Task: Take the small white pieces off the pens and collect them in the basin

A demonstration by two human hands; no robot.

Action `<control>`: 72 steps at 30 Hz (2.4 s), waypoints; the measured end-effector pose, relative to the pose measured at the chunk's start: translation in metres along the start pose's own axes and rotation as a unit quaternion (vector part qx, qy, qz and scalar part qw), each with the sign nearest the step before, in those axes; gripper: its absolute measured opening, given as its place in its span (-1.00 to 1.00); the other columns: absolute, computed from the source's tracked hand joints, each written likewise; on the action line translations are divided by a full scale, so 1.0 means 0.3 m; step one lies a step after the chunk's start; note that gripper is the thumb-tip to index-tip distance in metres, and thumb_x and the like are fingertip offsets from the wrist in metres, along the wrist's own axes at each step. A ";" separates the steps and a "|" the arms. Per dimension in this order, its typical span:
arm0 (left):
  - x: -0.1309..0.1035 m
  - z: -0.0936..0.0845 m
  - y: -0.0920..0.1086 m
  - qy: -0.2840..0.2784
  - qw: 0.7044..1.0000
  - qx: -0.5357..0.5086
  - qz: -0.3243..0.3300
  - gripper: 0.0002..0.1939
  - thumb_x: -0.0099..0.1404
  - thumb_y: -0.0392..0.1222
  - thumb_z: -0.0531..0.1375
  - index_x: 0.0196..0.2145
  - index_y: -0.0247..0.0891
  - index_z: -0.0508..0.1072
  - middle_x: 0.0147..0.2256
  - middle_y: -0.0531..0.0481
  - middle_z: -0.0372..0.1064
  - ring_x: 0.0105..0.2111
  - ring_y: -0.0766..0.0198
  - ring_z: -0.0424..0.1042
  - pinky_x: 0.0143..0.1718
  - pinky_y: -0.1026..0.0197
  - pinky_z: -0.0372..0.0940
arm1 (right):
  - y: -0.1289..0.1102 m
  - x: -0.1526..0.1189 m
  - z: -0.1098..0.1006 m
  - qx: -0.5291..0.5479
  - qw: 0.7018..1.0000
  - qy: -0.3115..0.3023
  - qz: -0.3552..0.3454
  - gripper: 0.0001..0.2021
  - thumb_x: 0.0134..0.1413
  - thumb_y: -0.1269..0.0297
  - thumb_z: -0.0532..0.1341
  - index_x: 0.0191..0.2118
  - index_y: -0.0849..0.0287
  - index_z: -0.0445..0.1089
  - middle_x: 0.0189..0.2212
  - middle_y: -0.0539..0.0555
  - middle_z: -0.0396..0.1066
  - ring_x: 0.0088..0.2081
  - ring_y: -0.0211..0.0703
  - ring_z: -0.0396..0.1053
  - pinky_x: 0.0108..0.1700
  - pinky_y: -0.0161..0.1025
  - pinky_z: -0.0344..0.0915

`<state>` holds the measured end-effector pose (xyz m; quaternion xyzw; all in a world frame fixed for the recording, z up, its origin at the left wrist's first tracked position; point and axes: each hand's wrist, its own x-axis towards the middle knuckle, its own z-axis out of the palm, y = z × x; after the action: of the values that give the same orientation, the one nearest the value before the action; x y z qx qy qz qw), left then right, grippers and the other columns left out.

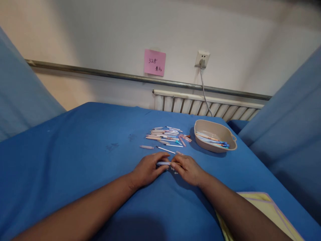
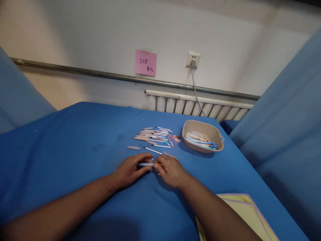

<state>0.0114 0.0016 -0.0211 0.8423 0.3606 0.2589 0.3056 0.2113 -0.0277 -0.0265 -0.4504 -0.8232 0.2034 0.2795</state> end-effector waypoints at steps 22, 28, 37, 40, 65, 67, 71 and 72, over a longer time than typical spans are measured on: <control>0.033 -0.029 -0.035 0.054 0.997 -0.037 -0.050 -0.79 0.20 -0.14 0.12 -0.24 -0.28 0.42 -0.33 0.02 0.43 -0.37 0.28 0.37 -0.33 0.27 0.26 | 0.047 0.010 0.006 0.117 0.985 0.110 0.071 -0.87 0.05 0.22 0.16 -0.41 0.17 0.33 -0.53 -0.03 0.32 -0.50 -0.29 0.23 -0.44 -0.35 0.14; 0.032 -0.035 -0.025 0.000 0.999 -0.039 -0.028 -0.78 0.23 -0.15 0.09 -0.21 -0.27 0.43 -0.33 0.02 0.44 -0.34 0.27 0.37 -0.31 0.28 0.25 | 0.031 0.030 0.011 0.308 0.929 0.159 0.129 -0.76 -0.09 0.13 0.26 -0.34 0.17 0.32 -0.59 -0.09 0.25 -0.59 -0.34 0.17 -0.55 -0.37 0.15; 0.019 -0.034 0.003 -0.035 0.999 -0.017 0.024 -0.77 0.25 -0.14 0.08 -0.17 -0.22 0.42 -0.27 0.00 0.42 -0.28 0.25 0.36 -0.22 0.25 0.22 | 0.014 0.036 0.027 0.369 0.909 0.168 0.094 -0.79 -0.08 0.15 0.27 -0.38 0.18 0.35 -0.60 -0.07 0.28 -0.59 -0.34 0.22 -0.54 -0.35 0.20; 0.014 -0.024 0.013 -0.018 0.999 -0.043 0.011 -0.73 0.24 -0.10 0.10 -0.14 -0.23 0.41 -0.28 -0.01 0.42 -0.29 0.25 0.35 -0.22 0.25 0.22 | -0.003 0.033 0.037 0.384 0.909 0.133 0.088 -0.81 -0.08 0.18 0.27 -0.38 0.18 0.34 -0.58 -0.06 0.30 -0.59 -0.34 0.23 -0.53 -0.35 0.19; 0.065 -0.025 -0.004 0.065 0.918 -0.336 -0.198 -0.66 0.11 -0.03 0.20 -0.23 -0.31 0.36 -0.39 0.01 0.34 -0.54 0.40 0.26 -0.54 0.35 0.18 | 0.092 0.001 -0.091 -0.100 0.991 -0.012 0.084 -0.84 0.07 0.43 0.11 -0.24 0.17 0.39 -0.28 0.08 0.42 -0.26 -0.23 0.35 -0.21 -0.35 0.18; 0.064 -0.023 -0.008 0.066 0.919 -0.335 -0.195 -0.66 0.10 -0.04 0.22 -0.23 -0.31 0.36 -0.38 0.01 0.34 -0.52 0.39 0.26 -0.53 0.35 0.18 | 0.073 0.000 -0.090 -0.136 0.987 -0.030 0.085 -0.83 0.08 0.43 0.09 -0.22 0.17 0.39 -0.27 0.08 0.41 -0.24 -0.21 0.34 -0.20 -0.35 0.17; 0.062 -0.019 -0.011 0.072 0.924 -0.317 -0.199 -0.64 0.05 -0.04 0.25 -0.24 -0.31 0.39 -0.38 0.00 0.35 -0.52 0.39 0.25 -0.52 0.35 0.16 | 0.058 -0.001 -0.088 -0.181 0.978 -0.054 0.087 -0.81 0.13 0.39 0.05 -0.20 0.15 0.37 -0.28 0.08 0.39 -0.26 -0.21 0.34 -0.23 -0.35 0.16; 0.062 -0.019 -0.011 0.073 0.926 -0.312 -0.199 -0.64 0.05 -0.03 0.25 -0.24 -0.31 0.40 -0.39 0.01 0.35 -0.52 0.39 0.24 -0.52 0.35 0.16 | 0.058 -0.001 -0.086 -0.186 0.977 -0.056 0.084 -0.80 0.14 0.39 0.05 -0.18 0.14 0.37 -0.28 0.08 0.39 -0.26 -0.20 0.34 -0.23 -0.34 0.16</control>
<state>0.0175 0.0196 -0.0155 0.5941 0.4432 0.3534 0.5707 0.2390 -0.0169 -0.0172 -0.5498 -0.8202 0.0948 0.1262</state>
